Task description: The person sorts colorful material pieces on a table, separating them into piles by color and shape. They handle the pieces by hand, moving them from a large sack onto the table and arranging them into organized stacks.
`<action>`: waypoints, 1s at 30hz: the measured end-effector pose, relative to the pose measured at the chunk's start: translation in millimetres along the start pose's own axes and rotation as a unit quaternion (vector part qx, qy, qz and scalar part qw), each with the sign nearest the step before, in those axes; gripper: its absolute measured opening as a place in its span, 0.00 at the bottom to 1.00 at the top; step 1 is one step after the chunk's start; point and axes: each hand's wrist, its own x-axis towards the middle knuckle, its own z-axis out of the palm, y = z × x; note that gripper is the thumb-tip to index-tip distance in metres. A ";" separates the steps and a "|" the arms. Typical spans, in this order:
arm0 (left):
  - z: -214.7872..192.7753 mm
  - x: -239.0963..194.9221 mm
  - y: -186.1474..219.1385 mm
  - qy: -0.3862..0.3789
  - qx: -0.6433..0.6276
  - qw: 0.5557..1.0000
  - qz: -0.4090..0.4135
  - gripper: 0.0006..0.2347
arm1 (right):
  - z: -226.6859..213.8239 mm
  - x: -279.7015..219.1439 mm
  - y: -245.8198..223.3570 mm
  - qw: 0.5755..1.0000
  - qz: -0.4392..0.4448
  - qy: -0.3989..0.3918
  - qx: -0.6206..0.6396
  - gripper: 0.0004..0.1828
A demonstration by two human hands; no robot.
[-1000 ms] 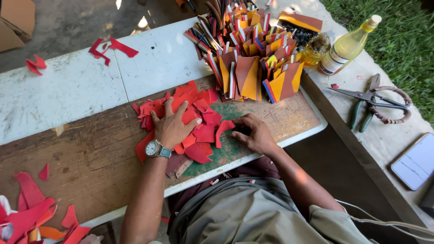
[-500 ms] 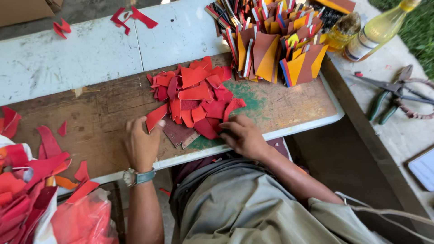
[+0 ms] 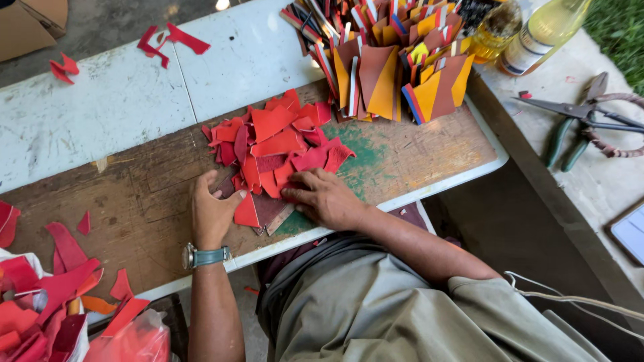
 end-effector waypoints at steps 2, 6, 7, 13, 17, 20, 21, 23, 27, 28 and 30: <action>-5.4 0.7 6.7 0.013 0.073 0.996 0.041 0.29 | -0.9 8.8 9.5 1.000 -0.013 0.005 -0.007 0.23; -2.9 -3.6 22.5 -0.002 0.232 0.971 0.064 0.20 | -15.1 12.8 7.5 0.999 -0.022 0.033 -0.030 0.21; -7.8 -2.6 26.6 -0.017 0.246 0.969 0.025 0.19 | -16.7 17.5 2.2 0.998 -0.032 0.050 -0.037 0.20; 3.9 -16.7 45.6 0.015 0.159 0.985 0.059 0.30 | 7.5 15.6 -36.0 0.998 -0.038 -0.037 -0.021 0.26; 14.8 -22.6 38.7 0.029 0.186 0.978 0.093 0.22 | 35.9 23.5 -30.1 0.996 -0.058 -0.015 -0.069 0.16; 18.6 -15.7 23.8 0.061 0.193 0.974 0.099 0.18 | 44.8 26.7 -20.6 0.985 -0.129 -0.009 -0.115 0.23; 20.7 -12.1 18.2 0.071 0.195 0.972 0.108 0.18 | 42.2 27.7 -15.9 0.978 -0.152 -0.031 -0.137 0.24; 18.2 -6.1 6.8 0.085 0.197 0.972 0.096 0.16 | 33.3 31.7 -11.9 0.964 -0.196 -0.054 -0.170 0.26; 0.2 -1.0 -1.9 0.088 0.186 0.977 0.055 0.12 | -5.2 33.7 -5.1 0.955 -0.251 -0.012 -0.157 0.28; -4.2 -4.5 1.7 0.087 0.181 0.978 0.055 0.12 | -16.7 33.9 -2.7 0.957 -0.257 0.013 -0.137 0.28; -14.9 -15.9 16.5 0.076 0.169 0.972 0.144 0.19 | -37.0 33.9 0.3 0.976 -0.187 0.042 -0.106 0.25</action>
